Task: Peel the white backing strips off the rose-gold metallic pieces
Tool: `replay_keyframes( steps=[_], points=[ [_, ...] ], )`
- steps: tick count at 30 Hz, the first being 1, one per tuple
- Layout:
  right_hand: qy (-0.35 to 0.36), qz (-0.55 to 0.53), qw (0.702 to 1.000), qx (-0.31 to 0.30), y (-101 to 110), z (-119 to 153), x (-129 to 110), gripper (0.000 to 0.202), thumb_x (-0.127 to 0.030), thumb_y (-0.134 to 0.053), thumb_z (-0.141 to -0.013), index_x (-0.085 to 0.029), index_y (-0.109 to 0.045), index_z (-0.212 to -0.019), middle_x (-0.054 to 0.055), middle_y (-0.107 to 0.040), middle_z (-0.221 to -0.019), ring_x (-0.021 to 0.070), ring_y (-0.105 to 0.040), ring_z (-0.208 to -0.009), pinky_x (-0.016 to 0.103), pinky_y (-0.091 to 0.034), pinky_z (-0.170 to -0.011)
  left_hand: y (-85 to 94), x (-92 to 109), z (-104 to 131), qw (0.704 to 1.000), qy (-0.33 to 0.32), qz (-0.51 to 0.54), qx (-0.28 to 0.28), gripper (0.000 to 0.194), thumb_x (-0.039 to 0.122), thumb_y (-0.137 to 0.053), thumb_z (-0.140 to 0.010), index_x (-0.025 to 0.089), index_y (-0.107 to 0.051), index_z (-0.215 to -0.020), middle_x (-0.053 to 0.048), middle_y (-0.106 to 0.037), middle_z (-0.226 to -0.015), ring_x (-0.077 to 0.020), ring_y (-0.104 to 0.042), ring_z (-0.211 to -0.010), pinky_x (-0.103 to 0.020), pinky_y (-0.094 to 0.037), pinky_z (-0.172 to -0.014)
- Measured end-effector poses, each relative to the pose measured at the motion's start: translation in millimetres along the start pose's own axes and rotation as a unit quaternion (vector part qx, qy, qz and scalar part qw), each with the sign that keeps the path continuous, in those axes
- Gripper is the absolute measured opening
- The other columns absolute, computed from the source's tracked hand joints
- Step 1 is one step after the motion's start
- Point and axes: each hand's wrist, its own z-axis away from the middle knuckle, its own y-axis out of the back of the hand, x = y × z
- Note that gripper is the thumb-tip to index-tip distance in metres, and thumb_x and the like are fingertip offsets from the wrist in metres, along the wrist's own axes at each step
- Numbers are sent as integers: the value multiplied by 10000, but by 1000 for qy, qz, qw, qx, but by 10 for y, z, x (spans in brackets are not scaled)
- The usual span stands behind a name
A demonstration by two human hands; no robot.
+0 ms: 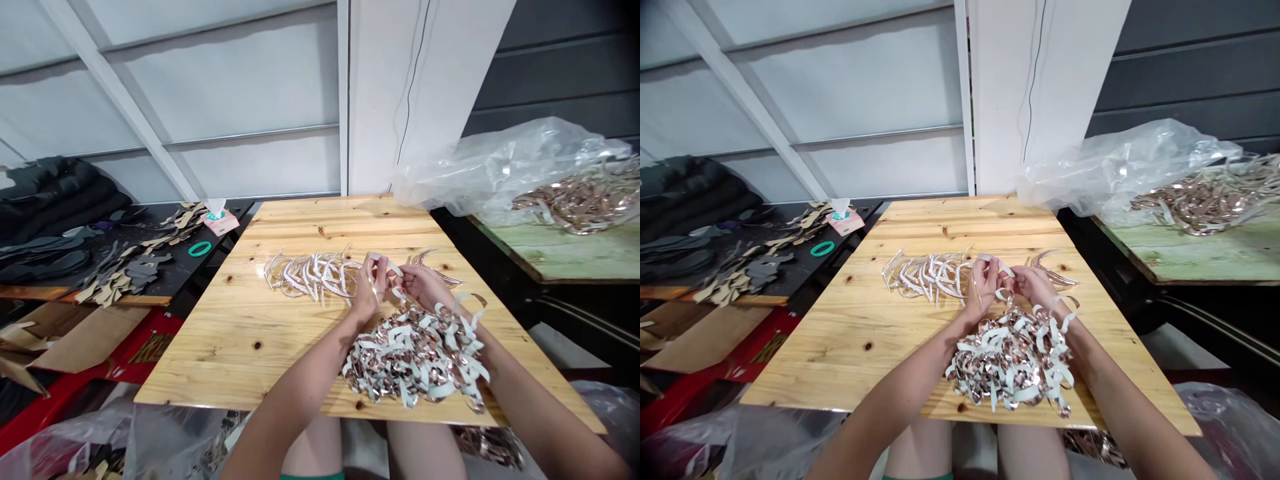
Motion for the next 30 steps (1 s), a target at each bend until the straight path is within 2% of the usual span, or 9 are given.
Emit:
replay_keyframes(
  steps=[2, 4, 7, 9, 14, 23, 27, 30],
  points=[
    [34, 37, 999, -6, 9, 8, 7, 259, -428, -770, -753, -180, -709, -795, 25, -667, -661, 170, -602, -613, 304, -487, -639, -2, 9, -1, 1000, 8, -6, 15, 442, 641, -493, -967, 201, -523, -937, -14, -593, -749, -130, -593, -602, -247, -483, -558],
    [70, 84, 994, -9, 10, 27, 10, 240, -412, -760, -787, -178, -729, -832, 28, -688, -686, 178, -617, -641, 309, -493, -667, -4, 4, -11, 1000, 1, -13, 19, 433, 638, -502, -963, 207, -506, -926, -4, -585, -736, -119, -571, -559, -237, -454, -516],
    [133, 149, 980, -5, 6, 61, -4, 286, -454, -659, -887, -186, -716, -804, 39, -696, -702, 187, -628, -660, 316, -505, -673, -13, -36, -37, 1000, -7, -2, -15, 417, 614, -602, -920, 208, -507, -949, -7, -614, -798, -119, -594, -586, -232, -455, -520],
    [153, 166, 974, 4, 4, 74, -20, 292, -445, -630, -907, -193, -708, -782, 46, -703, -710, 191, -635, -666, 317, -512, -673, -22, -70, -52, 999, 9, 2, -44, 429, 610, -641, -895, 200, -527, -947, -1, -616, -771, -114, -576, -557, -238, -457, -526],
    [151, 205, 967, 22, 8, 56, -19, 252, -380, -585, -900, -200, -716, -781, 51, -721, -714, 204, -644, -672, 326, -521, -685, -37, -108, -55, 998, 42, 19, -53, 476, 644, -663, -861, 183, -578, -942, -11, -614, -709, -134, -572, -562, -268, -467, -563],
    [145, 222, 963, 40, 39, 20, 72, 217, -280, -531, -875, -205, -675, -730, 29, -693, -682, 198, -626, -647, 316, -497, -661, -36, -122, -39, 997, 21, 28, -73, 439, 619, -614, -913, 190, -522, -901, 10, -574, -671, -110, -534, -550, -246, -441, -546],
    [161, 212, 964, 27, 66, 17, 74, 269, -374, -538, -936, -212, -695, -790, 41, -719, -757, 218, -654, -721, 335, -523, -726, -28, -110, -46, 997, 7, 20, -68, 417, 597, -610, -925, 189, -528, -902, 14, -563, -687, -107, -525, -567, -244, -443, -561],
    [181, 260, 948, 28, 93, -7, 89, 356, -485, -533, -967, -209, -703, -821, 57, -724, -775, 232, -656, -739, 347, -520, -724, -31, -107, -50, 998, 0, 26, -51, 411, 591, -612, -925, 191, -519, -897, 10, -570, -721, -115, -544, -620, -247, -461, -607]
  ],
)
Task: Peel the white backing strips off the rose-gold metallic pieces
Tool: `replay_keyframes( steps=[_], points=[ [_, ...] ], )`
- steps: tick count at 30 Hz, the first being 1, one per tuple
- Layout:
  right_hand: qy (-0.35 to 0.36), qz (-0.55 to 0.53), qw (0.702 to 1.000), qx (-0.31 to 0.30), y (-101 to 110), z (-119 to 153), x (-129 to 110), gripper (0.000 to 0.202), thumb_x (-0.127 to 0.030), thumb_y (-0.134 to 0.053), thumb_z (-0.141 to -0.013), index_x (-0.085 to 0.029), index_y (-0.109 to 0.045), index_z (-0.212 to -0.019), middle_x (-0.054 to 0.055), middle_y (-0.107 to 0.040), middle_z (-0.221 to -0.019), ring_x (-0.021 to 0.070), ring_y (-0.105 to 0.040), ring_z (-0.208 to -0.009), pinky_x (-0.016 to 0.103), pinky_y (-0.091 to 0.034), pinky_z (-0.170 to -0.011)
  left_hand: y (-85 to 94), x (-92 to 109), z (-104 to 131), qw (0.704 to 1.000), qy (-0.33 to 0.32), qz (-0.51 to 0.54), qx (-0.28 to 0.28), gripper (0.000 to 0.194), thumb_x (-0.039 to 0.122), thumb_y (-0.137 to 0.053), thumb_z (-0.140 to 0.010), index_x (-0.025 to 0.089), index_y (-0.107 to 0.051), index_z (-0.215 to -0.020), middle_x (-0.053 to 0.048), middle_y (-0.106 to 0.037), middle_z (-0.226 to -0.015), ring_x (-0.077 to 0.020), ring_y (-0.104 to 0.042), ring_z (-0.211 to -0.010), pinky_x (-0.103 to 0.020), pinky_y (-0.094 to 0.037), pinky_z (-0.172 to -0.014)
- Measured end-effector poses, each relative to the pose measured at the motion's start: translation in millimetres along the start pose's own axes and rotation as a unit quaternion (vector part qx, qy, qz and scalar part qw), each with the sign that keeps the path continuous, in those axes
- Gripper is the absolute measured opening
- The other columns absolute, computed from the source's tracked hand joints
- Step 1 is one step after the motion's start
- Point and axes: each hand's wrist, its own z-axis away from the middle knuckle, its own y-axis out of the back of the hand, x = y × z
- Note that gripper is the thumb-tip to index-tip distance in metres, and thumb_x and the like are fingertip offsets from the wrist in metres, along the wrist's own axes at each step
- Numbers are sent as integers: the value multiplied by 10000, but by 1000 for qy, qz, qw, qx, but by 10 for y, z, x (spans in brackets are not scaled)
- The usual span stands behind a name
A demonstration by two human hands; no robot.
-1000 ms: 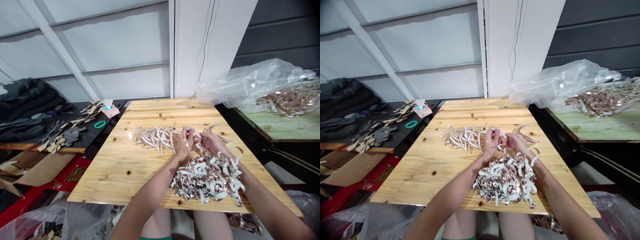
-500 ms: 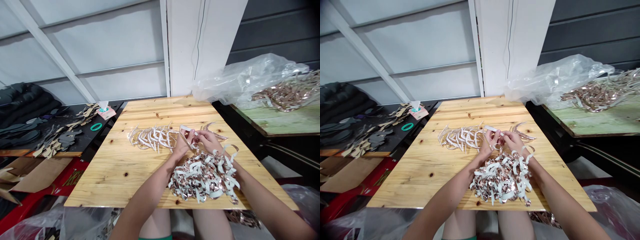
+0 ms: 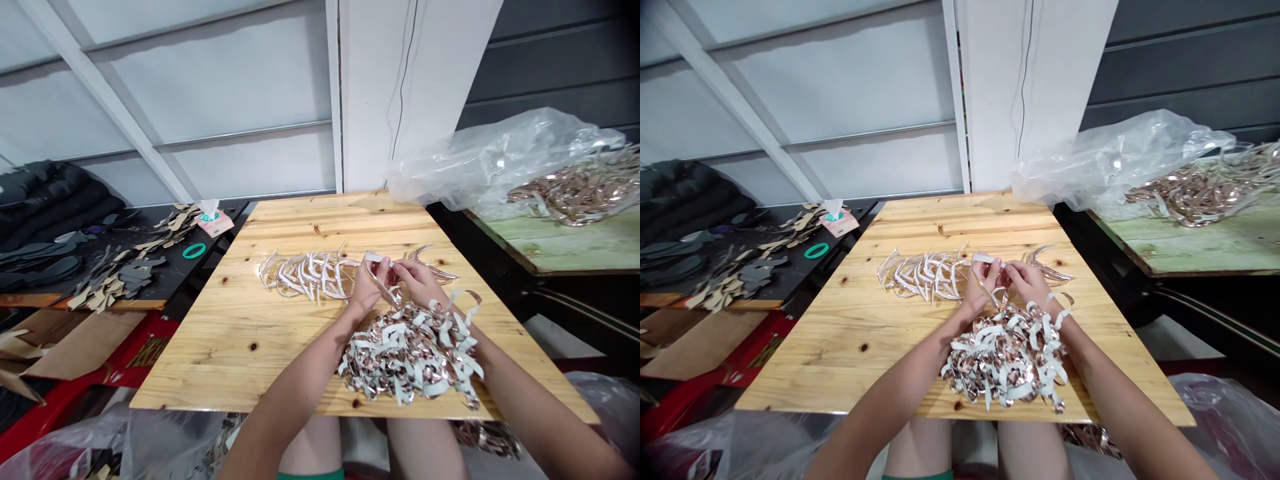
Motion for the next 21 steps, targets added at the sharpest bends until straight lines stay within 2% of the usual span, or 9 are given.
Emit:
replay_keyframes(
  steps=[4, 8, 12, 14, 17, 19, 21],
  points=[
    [8, 74, 997, 4, 0, -2, 60, 384, -510, -490, -988, -211, -699, -867, 67, -730, -791, 245, -656, -746, 359, -503, -717, 5, -13, 2, 1000, 7, -12, 19, 446, 627, -611, -908, 186, -545, -895, -23, -622, -773, -142, -592, -679, -270, -486, -653],
    [8, 129, 991, 19, -35, 4, 86, 336, -437, -453, -990, -211, -676, -881, 71, -727, -806, 244, -651, -737, 359, -474, -711, 13, -22, 18, 999, 16, -35, 19, 463, 645, -615, -896, 185, -567, -911, -51, -658, -810, -165, -621, -729, -285, -494, -684],
    [-17, 156, 987, 45, -70, -12, 105, 281, -399, -469, -957, -212, -654, -857, 71, -715, -761, 243, -634, -696, 356, -440, -675, 0, 23, 36, 999, -1, -45, 11, 440, 631, -606, -910, 195, -552, -899, -31, -638, -785, -151, -591, -712, -274, -475, -678],
    [-42, 129, 989, 57, -63, -24, 129, 274, -401, -481, -952, -211, -645, -842, 66, -705, -733, 240, -635, -688, 358, -447, -682, -8, 66, 45, 998, -22, -51, 31, 423, 616, -596, -924, 201, -532, -872, -10, -606, -747, -137, -560, -682, -266, -456, -665],
    [-85, 8, 995, 56, -33, -32, 153, 286, -437, -499, -958, -209, -656, -884, 59, -706, -755, 235, -653, -715, 354, -487, -698, -13, 123, 53, 994, -46, -81, 61, 417, 598, -579, -942, 207, -497, -824, 17, -541, -698, -122, -510, -640, -256, -421, -635],
    [-91, -80, 991, 48, -21, -31, 137, 300, -482, -537, -952, -214, -668, -922, 53, -709, -796, 224, -655, -733, 339, -506, -683, -13, 138, 54, 993, -46, -92, 51, 415, 598, -554, -955, 208, -490, -827, 18, -537, -689, -121, -513, -630, -257, -419, -630],
    [-70, -121, 989, 38, -24, -26, 92, 307, -510, -604, -931, -213, -678, -908, 45, -701, -803, 203, -636, -715, 319, -505, -664, -11, 133, 52, 995, -39, -84, 30, 411, 603, -534, -963, 209, -493, -853, 11, -567, -696, -127, -547, -637, -259, -436, -642]
  ],
)
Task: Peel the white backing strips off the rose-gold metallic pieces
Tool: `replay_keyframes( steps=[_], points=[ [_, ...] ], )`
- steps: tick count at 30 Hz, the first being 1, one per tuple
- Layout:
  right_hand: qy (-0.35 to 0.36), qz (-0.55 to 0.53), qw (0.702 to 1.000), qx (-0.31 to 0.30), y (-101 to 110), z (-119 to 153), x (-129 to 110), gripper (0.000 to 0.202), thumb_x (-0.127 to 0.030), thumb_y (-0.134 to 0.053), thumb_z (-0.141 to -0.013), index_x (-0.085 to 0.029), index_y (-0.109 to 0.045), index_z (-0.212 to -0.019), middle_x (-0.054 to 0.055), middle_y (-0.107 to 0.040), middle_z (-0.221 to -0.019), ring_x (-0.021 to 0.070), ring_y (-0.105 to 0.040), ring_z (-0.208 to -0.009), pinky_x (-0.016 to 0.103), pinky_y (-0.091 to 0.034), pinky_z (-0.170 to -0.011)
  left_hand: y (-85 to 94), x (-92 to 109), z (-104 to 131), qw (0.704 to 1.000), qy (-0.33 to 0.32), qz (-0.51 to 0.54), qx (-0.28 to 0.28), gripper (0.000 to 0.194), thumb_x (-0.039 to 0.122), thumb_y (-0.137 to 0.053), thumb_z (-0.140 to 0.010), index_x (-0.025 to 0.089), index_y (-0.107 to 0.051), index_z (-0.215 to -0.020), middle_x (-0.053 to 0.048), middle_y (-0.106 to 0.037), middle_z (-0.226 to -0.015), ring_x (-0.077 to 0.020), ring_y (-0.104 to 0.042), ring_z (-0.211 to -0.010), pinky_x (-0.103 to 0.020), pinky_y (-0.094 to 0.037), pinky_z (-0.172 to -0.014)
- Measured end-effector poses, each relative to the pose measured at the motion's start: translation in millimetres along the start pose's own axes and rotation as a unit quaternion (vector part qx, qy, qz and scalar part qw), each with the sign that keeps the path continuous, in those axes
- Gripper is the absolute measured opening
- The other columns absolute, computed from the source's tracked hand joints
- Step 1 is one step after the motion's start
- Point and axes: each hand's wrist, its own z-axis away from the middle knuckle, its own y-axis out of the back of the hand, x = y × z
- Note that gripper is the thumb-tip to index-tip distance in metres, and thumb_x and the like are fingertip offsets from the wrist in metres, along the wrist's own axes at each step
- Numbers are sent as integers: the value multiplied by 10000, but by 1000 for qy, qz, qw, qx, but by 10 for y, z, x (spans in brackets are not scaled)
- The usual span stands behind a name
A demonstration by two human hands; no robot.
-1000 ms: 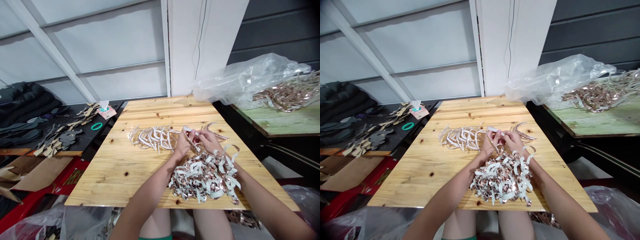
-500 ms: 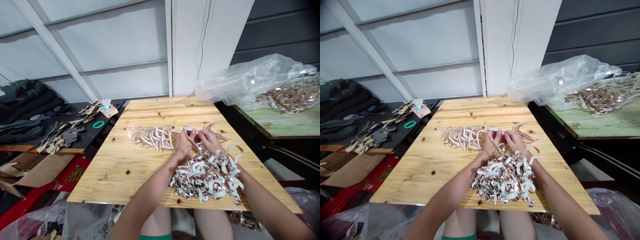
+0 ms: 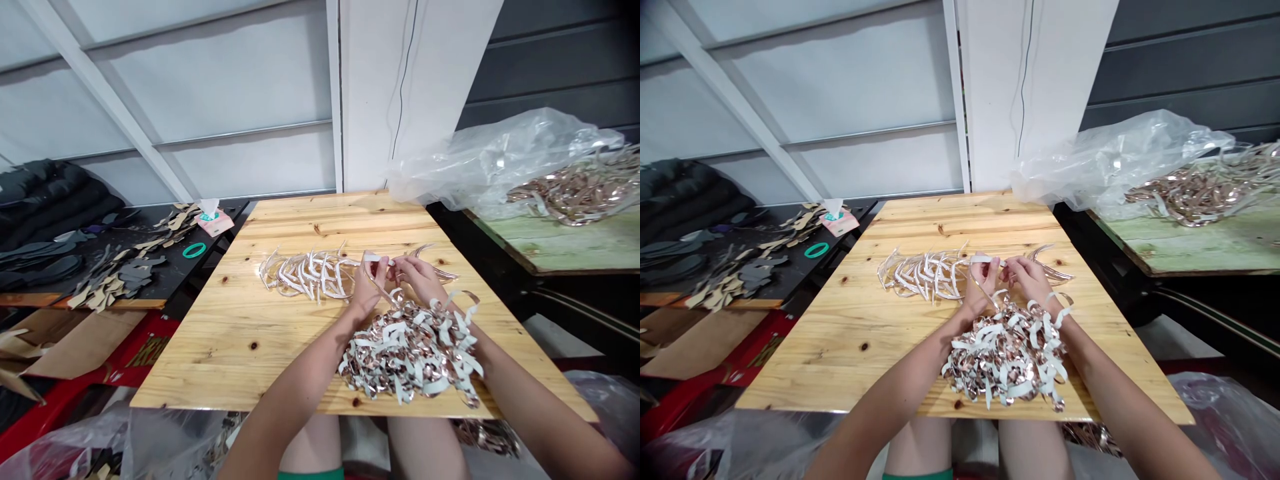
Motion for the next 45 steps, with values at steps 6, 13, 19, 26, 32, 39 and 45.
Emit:
replay_keyframes(
  steps=[6, 13, 19, 26, 32, 39, 45],
  points=[
    [45, -16, 999, -1, -63, 26, -62, 349, -539, -715, -869, -191, -712, -833, 45, -702, -766, 170, -621, -692, 290, -508, -692, 11, -60, -10, 1000, 12, -13, -12, 420, 620, -534, -955, 205, -511, -897, -6, -632, -736, -142, -598, -658, -271, -467, -651],
    [15, 15, 999, 41, -44, 7, 55, 398, -571, -697, -854, -174, -720, -848, 57, -704, -707, 186, -632, -616, 306, -524, -611, 29, -16, 0, 996, -34, -64, -52, 344, 531, -492, -1007, 213, -492, -874, 0, -615, -728, -143, -594, -663, -275, -472, -670],
    [3, 165, 979, 117, -93, 35, -20, 302, -472, -667, -846, -174, -717, -833, 92, -730, -681, 239, -677, -612, 344, -536, -601, 12, 1, 0, 994, -38, -89, -47, 404, 553, -484, -1002, 205, -515, -801, -15, -592, -768, -148, -595, -709, -262, -471, -679],
    [-11, 30, 995, 95, -129, 15, -52, 266, -457, -702, -809, -192, -696, -823, 74, -730, -704, 212, -675, -624, 323, -547, -609, 6, 23, 2, 999, -7, -50, -2, 391, 577, -518, -980, 213, -469, -845, 18, -584, -690, -129, -557, -623, -253, -434, -617],
    [-20, -57, 996, 59, -94, -13, -29, 346, -504, -787, -757, -182, -712, -857, 69, -746, -752, 194, -681, -666, 308, -560, -640, 18, 9, -6, 998, -12, -53, 12, 381, 570, -527, -978, 217, -468, -845, 20, -592, -690, -130, -554, -624, -254, -425, -623],
    [-11, 77, 992, 104, -90, 14, 9, 311, -482, -704, -815, -172, -685, -831, 78, -722, -680, 216, -673, -602, 324, -524, -587, 21, 32, 17, 996, -39, -64, -46, 353, 521, -505, -1003, 214, -498, -831, 9, -598, -720, -141, -580, -660, -265, -436, -664],
    [13, 175, 977, 121, -108, 37, -49, 243, -435, -653, -836, -193, -647, -825, 72, -717, -698, 217, -671, -615, 321, -505, -601, 14, -59, -33, 998, -2, -61, -13, 366, 542, -540, -982, 212, -488, -834, 27, -537, -677, -127, -508, -609, -260, -381, -612]
  ],
)
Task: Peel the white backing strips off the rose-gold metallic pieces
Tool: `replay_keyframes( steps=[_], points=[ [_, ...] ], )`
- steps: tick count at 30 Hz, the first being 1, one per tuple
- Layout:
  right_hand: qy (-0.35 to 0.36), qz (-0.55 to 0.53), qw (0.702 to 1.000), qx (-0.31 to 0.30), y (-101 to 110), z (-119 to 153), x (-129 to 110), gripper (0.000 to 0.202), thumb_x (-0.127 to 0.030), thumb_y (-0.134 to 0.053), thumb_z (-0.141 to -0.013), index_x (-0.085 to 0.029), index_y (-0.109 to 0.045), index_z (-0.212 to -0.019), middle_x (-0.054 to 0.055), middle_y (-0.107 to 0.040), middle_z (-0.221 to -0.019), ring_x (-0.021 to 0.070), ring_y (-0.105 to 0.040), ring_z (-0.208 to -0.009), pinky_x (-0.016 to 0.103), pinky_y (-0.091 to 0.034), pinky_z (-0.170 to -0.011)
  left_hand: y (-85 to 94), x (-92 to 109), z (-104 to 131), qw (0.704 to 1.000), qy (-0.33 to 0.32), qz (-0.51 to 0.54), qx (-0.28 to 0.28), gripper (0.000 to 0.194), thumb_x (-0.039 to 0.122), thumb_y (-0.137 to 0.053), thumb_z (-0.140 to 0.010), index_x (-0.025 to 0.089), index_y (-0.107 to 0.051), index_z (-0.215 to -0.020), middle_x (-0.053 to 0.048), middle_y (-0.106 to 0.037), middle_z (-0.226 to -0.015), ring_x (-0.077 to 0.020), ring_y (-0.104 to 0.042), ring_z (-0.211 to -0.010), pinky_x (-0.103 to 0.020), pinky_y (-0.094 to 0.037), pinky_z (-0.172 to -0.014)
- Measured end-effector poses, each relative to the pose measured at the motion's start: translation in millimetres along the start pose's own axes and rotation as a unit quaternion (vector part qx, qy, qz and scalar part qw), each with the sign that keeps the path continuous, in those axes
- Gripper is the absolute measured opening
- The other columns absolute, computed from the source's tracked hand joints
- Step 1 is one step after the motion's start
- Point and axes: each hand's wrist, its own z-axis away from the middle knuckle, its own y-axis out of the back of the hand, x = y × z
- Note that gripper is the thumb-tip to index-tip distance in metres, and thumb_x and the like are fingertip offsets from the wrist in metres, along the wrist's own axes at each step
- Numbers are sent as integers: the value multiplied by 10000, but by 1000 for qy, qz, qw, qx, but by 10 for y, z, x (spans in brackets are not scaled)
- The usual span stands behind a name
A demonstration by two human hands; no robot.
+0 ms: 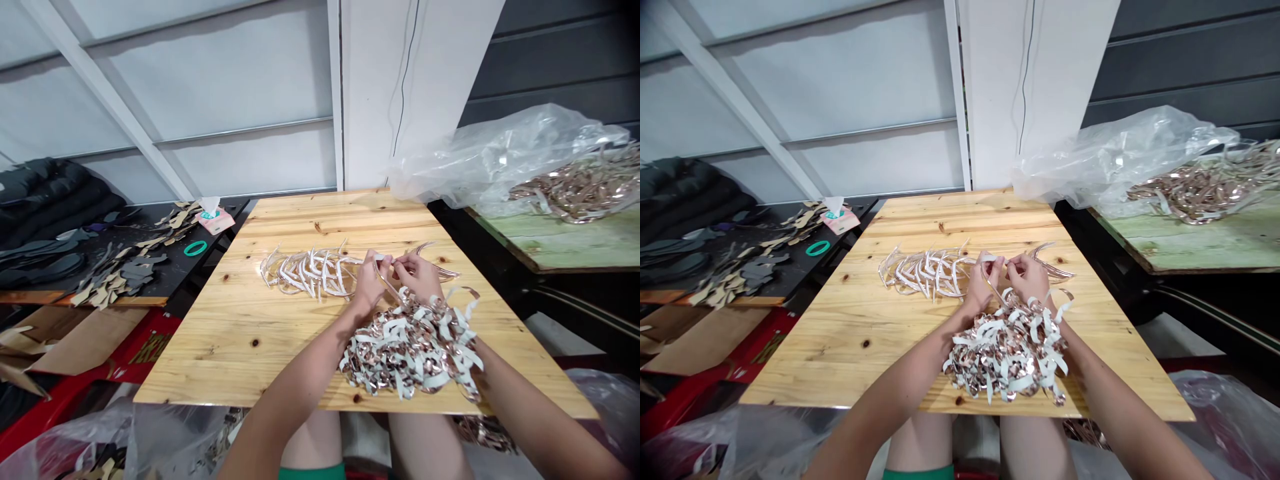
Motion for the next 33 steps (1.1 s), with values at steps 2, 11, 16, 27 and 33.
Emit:
replay_keyframes(
  steps=[2, 11, 16, 27, 33],
  points=[
    [17, -38, 998, -39, 29, 6, -11, 266, -459, -659, -849, -195, -629, -831, 47, -689, -670, 196, -643, -592, 305, -494, -585, -13, -55, -30, 1000, 22, 10, 16, 380, 561, -540, -975, 207, -511, -843, 20, -557, -698, -127, -515, -622, -260, -385, -620],
    [56, -128, 983, -120, 147, 24, -46, 296, -480, -701, -871, -197, -622, -834, 7, -618, -678, 151, -555, -594, 277, -456, -582, 8, -9, -40, 999, 11, 24, 33, 425, 589, -621, -915, 191, -514, -808, 23, -528, -731, -121, -491, -666, -260, -402, -669],
    [43, -147, 983, -106, 158, 26, -46, 289, -459, -714, -851, -197, -608, -793, -18, -555, -633, 131, -495, -551, 262, -426, -541, 13, 34, -41, 999, 22, 26, 9, 465, 579, -684, -869, 183, -495, -713, 32, -489, -664, -108, -450, -610, -251, -397, -621],
    [8, -149, 986, -75, 108, 12, 10, 295, -467, -733, -809, -194, -628, -784, -1, -630, -648, 128, -521, -532, 237, -395, -500, 51, -8, -34, 996, -56, -30, -67, 245, 373, -562, -986, 164, -677, -930, -78, -716, -914, -190, -648, -824, -326, -504, -825],
    [32, -130, 990, -49, 176, 23, -31, 292, -462, -751, -798, -196, -633, -771, 27, -667, -680, 156, -581, -585, 258, -437, -535, 48, -17, -37, 989, -41, 2, -142, 221, 376, -547, -979, 186, -643, -919, -42, -685, -878, -183, -633, -822, -310, -505, -830]
  ],
)
